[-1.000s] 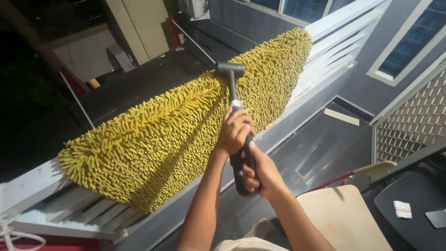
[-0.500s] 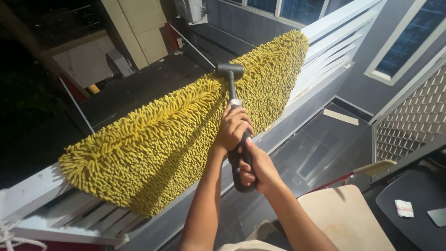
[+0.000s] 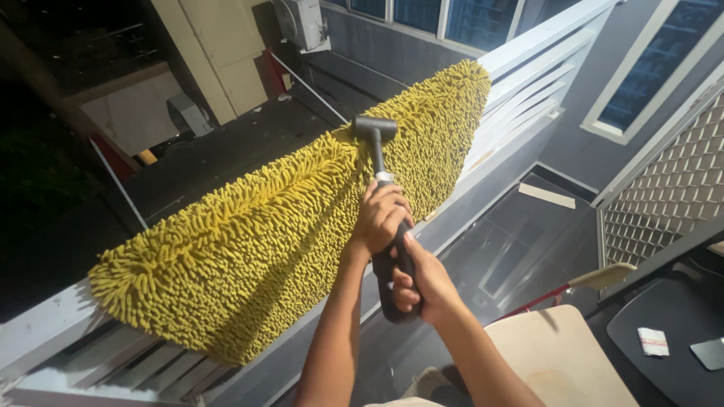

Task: The person uses a handheld vacuum cleaner to clean a yellow shag rug laid out on a balcony floor. The person moves the vacuum head back and forth across the rug's surface in a repetitive cleaning motion.

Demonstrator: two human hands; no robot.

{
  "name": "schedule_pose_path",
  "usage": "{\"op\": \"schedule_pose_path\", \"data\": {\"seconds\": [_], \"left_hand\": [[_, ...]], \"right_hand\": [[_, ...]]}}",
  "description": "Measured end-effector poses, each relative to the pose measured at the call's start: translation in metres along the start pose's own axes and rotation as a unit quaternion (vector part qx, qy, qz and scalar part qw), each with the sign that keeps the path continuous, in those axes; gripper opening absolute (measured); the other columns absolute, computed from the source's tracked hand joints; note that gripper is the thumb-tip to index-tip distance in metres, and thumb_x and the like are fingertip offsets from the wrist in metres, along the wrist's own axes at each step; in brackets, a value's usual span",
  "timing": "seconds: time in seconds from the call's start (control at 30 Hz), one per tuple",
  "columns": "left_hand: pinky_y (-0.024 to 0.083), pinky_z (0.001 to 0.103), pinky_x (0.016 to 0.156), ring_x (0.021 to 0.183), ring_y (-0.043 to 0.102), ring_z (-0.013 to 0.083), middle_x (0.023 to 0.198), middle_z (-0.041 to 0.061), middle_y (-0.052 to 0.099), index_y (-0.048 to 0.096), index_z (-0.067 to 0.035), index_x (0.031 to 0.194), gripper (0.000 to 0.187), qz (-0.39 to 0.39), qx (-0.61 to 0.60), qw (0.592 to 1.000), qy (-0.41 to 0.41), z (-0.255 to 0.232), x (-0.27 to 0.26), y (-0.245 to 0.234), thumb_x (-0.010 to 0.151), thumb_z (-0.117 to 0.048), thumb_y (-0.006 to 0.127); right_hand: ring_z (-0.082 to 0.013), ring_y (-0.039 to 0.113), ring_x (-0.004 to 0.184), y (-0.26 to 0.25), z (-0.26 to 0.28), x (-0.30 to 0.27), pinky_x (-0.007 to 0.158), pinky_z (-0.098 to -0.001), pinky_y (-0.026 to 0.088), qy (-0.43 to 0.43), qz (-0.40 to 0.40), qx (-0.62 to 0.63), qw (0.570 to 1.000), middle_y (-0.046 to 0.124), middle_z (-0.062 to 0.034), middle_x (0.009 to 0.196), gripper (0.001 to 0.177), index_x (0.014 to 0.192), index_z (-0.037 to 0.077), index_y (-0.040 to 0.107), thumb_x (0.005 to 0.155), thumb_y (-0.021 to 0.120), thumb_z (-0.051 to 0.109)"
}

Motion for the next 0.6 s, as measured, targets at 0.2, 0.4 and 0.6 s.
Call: {"op": "schedule_pose_path", "data": {"seconds": [0.2,0.4,0.6], "left_hand": [[0.019,0.054,0.125,0.129,0.059,0.0297,0.1,0.005,0.075,0.075,-0.018,0.071,0.043,-0.016,-0.045,0.998,-0.033,0.008,0.003,0.0,0.092,-0.025,0.038],[0.019,0.055,0.12,0.127,0.059,0.0289,0.096,0.005,0.075,0.075,-0.016,0.068,0.04,-0.011,-0.039,0.998,-0.053,-0.017,-0.021,-0.002,0.089,-0.023,0.042],[0.025,0.052,0.123,0.127,0.06,0.0279,0.101,0.005,0.074,0.072,-0.016,0.073,0.039,-0.036,0.023,0.998,0.043,-0.003,0.006,-0.003,0.096,-0.025,0.042]], "right_hand": [[-0.0117,0.029,0.031,0.004,0.001,0.002,0.031,-0.0298,0.023,0.004,-0.006,0.0,1.0,0.039,-0.0004,0.05,0.042,0.102,0.013,0.053,0.101,0.048,0.055],[-0.0146,0.03,0.031,0.002,-0.016,-0.022,0.032,-0.0324,0.025,0.012,0.014,0.007,1.0,0.038,-0.0022,0.049,0.042,0.101,0.012,0.053,0.099,0.048,0.054],[-0.0126,0.03,0.031,0.002,0.007,0.006,0.032,-0.0305,0.024,-0.005,-0.009,-0.005,1.0,0.04,-0.0012,0.051,0.042,0.1,0.013,0.053,0.1,0.049,0.055]]}}
Point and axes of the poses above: each hand's wrist, its own x-axis towards the middle knuckle, its own y-axis out of the palm, z = x × y, the point moved 8 cm from there along x, towards the middle knuckle
